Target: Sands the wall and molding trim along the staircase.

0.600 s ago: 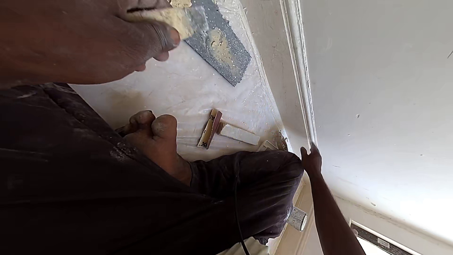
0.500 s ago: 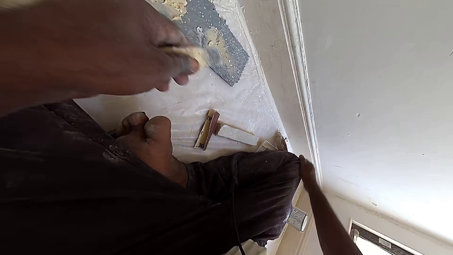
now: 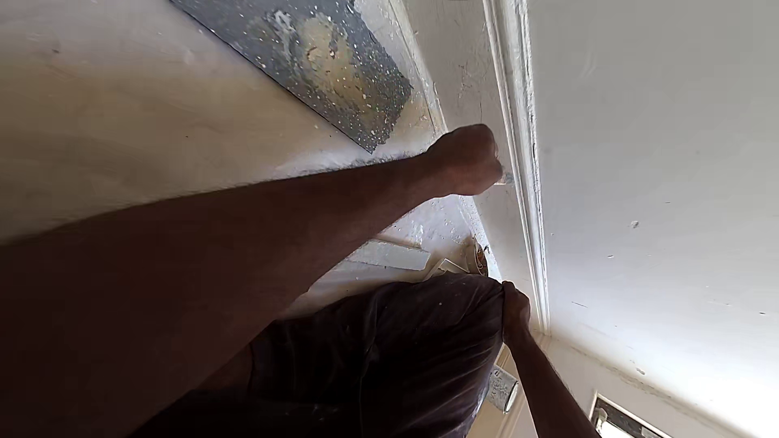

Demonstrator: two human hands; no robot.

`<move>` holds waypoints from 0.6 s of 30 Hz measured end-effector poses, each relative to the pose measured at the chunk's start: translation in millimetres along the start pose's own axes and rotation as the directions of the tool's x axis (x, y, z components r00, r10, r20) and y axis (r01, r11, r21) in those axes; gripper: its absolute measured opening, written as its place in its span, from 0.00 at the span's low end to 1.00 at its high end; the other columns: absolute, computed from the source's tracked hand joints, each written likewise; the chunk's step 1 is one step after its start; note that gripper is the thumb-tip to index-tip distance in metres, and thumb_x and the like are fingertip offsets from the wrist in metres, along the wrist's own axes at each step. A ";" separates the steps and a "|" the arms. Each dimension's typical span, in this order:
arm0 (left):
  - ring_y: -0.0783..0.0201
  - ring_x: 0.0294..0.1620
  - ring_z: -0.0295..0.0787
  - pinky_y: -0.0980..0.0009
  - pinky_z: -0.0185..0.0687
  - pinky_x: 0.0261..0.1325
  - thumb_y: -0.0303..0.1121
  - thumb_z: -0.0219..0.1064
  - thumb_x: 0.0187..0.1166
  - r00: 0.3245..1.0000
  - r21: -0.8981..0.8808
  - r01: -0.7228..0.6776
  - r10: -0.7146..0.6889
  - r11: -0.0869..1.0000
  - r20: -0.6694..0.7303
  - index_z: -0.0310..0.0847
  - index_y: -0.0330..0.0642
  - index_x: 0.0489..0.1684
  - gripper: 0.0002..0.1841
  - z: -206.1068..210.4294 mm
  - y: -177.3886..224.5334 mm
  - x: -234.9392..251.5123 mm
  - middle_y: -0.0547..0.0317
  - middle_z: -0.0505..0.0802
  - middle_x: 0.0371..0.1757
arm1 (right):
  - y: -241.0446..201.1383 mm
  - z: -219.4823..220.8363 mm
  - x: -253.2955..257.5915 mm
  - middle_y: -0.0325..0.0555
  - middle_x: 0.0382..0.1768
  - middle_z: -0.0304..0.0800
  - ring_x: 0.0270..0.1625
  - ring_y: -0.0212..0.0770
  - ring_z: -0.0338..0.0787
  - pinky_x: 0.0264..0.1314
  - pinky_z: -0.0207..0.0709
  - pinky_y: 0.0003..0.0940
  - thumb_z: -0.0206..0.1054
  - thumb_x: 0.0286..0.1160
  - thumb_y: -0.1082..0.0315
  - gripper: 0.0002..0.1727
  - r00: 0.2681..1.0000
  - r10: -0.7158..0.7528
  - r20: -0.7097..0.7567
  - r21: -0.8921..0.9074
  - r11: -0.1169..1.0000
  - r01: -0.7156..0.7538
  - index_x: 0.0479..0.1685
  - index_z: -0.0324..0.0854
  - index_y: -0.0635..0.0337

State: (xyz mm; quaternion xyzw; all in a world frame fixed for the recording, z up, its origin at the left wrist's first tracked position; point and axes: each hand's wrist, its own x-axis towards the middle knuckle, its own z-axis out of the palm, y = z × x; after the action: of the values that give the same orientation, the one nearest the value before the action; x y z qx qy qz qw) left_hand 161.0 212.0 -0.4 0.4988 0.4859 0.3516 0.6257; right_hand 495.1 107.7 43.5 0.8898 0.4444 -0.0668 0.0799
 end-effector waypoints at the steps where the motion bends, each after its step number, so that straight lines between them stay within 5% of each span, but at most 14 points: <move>1: 0.60 0.29 0.86 0.54 0.82 0.39 0.44 0.61 0.89 1.000 -0.024 0.004 -0.004 1.000 -0.006 0.93 0.45 0.42 0.16 -1.9 1.2 1.6 0.58 0.91 0.29 | -1.7 -0.5 0.3 0.52 0.23 0.82 0.32 0.52 0.83 0.36 0.72 0.58 0.58 0.88 0.48 0.28 1.000 -0.003 0.007 -0.002 1.000 0.003 0.18 0.79 0.58; 10: 0.66 0.24 0.79 0.63 0.76 0.33 0.43 0.63 0.88 0.993 -0.112 0.115 -0.116 0.987 -0.004 0.92 0.44 0.36 0.16 -11.1 12.1 5.2 0.61 0.87 0.25 | -9.4 -1.7 -1.2 0.48 0.20 0.79 0.29 0.49 0.81 0.34 0.70 0.54 0.59 0.88 0.50 0.28 1.000 0.011 -0.010 -0.005 1.000 -0.011 0.16 0.77 0.55; 14: 0.58 0.28 0.82 0.54 0.77 0.34 0.37 0.64 0.84 0.995 -0.083 0.097 -0.096 0.992 0.025 0.82 0.42 0.22 0.16 7.9 27.4 18.8 0.55 0.85 0.26 | -9.4 -0.4 -0.9 0.48 0.20 0.80 0.30 0.49 0.82 0.35 0.71 0.55 0.60 0.88 0.51 0.27 1.000 0.003 -0.011 0.013 1.000 -0.003 0.17 0.78 0.56; 18: 0.58 0.30 0.80 0.54 0.76 0.35 0.36 0.65 0.81 0.990 -0.181 0.143 -0.141 0.973 0.024 0.81 0.40 0.23 0.14 24.0 26.3 26.9 0.53 0.84 0.29 | -6.6 0.8 0.7 0.48 0.20 0.80 0.29 0.50 0.82 0.33 0.70 0.56 0.59 0.88 0.50 0.27 1.000 -0.003 -0.007 0.025 1.000 0.003 0.17 0.78 0.55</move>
State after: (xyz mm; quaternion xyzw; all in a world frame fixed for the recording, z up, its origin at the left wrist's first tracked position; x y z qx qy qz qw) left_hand 192.7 236.8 18.8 0.4054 0.4825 0.3464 0.6949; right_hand 490.2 112.0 42.0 0.8903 0.4450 -0.0695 0.0674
